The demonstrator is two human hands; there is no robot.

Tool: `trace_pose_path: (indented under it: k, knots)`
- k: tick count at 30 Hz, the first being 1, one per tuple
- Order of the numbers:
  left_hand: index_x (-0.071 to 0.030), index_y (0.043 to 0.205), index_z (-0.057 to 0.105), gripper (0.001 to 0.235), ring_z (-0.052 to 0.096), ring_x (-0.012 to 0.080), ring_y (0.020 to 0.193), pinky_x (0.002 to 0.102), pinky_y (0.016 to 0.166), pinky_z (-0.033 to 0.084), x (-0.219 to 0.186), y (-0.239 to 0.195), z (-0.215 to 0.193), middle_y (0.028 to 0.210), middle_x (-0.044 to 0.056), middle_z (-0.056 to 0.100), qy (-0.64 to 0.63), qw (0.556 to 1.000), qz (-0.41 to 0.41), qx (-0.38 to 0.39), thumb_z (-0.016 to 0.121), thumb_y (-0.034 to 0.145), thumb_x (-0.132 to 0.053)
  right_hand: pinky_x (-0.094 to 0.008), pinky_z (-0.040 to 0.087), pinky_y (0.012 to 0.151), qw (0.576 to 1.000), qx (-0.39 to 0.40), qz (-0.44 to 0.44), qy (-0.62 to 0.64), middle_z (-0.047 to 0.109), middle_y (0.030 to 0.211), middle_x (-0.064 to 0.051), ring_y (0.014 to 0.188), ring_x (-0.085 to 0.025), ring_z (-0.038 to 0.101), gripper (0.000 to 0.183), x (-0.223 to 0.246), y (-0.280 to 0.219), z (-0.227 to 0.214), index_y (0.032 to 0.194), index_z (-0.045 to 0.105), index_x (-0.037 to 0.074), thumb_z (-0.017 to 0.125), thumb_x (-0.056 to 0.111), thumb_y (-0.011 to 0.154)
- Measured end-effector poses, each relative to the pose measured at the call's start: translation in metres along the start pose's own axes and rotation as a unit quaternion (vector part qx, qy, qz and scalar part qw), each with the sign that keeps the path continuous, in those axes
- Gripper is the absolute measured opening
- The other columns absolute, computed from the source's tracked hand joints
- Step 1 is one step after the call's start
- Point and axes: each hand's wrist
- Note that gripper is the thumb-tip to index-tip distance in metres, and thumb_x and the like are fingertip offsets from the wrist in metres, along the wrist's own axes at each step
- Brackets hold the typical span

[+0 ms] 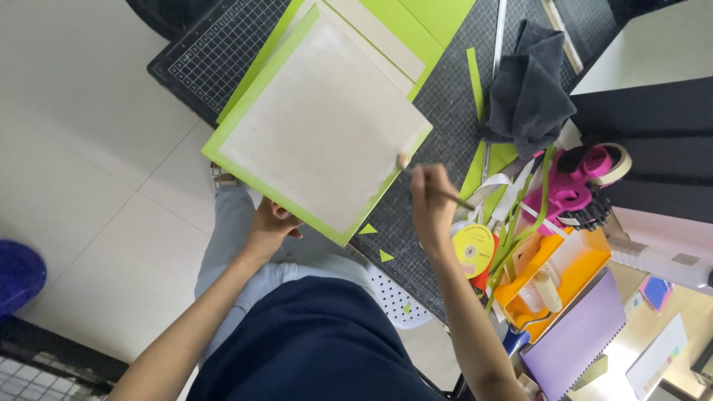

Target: Applying glue to a cardboard box insert using a roller and a brush on a workshop table.

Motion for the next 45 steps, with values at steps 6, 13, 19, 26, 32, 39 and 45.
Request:
trace_pose_path:
  k: [6,13,19,26,32,39,45]
  knots:
    - [0.001,0.148,0.024,0.092,0.063,0.0233,0.102,0.029,0.054,0.066,0.008,-0.003,-0.003,0.122,0.015,0.056,0.018,1.0,0.007,0.005,0.082,0.08,-0.018,-0.027,0.039,0.054,0.99,-0.005,0.073,0.118,0.057,0.064,-0.004,0.054,-0.015,0.048,0.018,0.028,0.012,-0.018,0.085,0.063,0.01,0.06,0.012,0.103]
    - [0.0,0.147,0.026,0.088,0.065,0.0222,0.098,0.027,0.052,0.065,0.01,0.0,-0.003,0.119,0.014,0.059,0.03,0.999,0.019,0.002,0.082,0.082,-0.019,-0.03,0.039,0.047,0.997,0.033,-0.007,0.063,0.055,0.061,-0.006,0.049,-0.018,0.05,0.011,0.041,-0.03,0.002,0.09,0.06,0.006,0.058,0.007,0.101]
    - [0.0,0.144,0.029,0.082,0.063,0.0213,0.095,0.026,0.051,0.064,0.007,-0.003,-0.003,0.111,0.012,0.058,0.033,0.999,0.018,0.007,0.081,0.082,-0.016,-0.028,0.041,0.057,0.991,0.007,0.039,0.131,0.058,0.073,-0.005,0.061,-0.014,0.051,0.013,0.019,-0.03,0.001,0.089,0.061,0.007,0.058,0.008,0.102]
    - [0.0,0.144,0.029,0.083,0.064,0.0227,0.097,0.027,0.054,0.065,-0.004,-0.008,0.002,0.112,0.013,0.059,0.012,1.0,0.015,0.003,0.082,0.082,-0.017,-0.031,0.045,0.053,0.993,0.075,-0.048,0.082,0.057,0.069,-0.005,0.058,-0.022,0.056,0.015,0.062,-0.092,0.012,0.077,0.062,0.011,0.068,0.005,0.089]
    - [0.004,0.143,0.029,0.08,0.062,0.0197,0.093,0.026,0.054,0.065,0.001,-0.006,0.001,0.107,0.012,0.058,0.025,0.999,0.036,0.002,0.08,0.083,-0.012,-0.029,0.042,0.053,0.991,0.002,-0.033,0.129,0.054,0.072,-0.003,0.057,-0.015,0.05,0.011,0.064,-0.061,-0.002,0.094,0.06,0.009,0.054,0.01,0.103]
    - [0.006,0.142,0.03,0.075,0.062,0.0196,0.093,0.026,0.053,0.064,0.011,-0.005,0.0,0.107,0.012,0.058,0.026,0.999,0.035,-0.01,0.076,0.085,-0.007,-0.032,0.048,0.049,0.991,0.103,-0.065,0.064,0.051,0.069,-0.005,0.054,-0.025,0.056,0.017,0.084,-0.101,0.01,0.081,0.056,0.011,0.059,0.013,0.097]
    - [0.006,0.137,0.034,0.069,0.064,0.0214,0.094,0.025,0.053,0.065,0.019,0.001,-0.003,0.104,0.013,0.058,0.02,0.999,0.045,-0.005,0.075,0.083,-0.006,-0.031,0.043,0.056,0.953,0.138,-0.107,0.248,0.052,0.075,-0.007,0.063,-0.016,0.049,0.008,0.105,-0.043,0.01,0.094,0.061,0.003,0.058,0.008,0.099]
Point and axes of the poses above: each hand's wrist, its own y-axis towards the middle knuckle, its own z-axis out of the palm, x = y × z
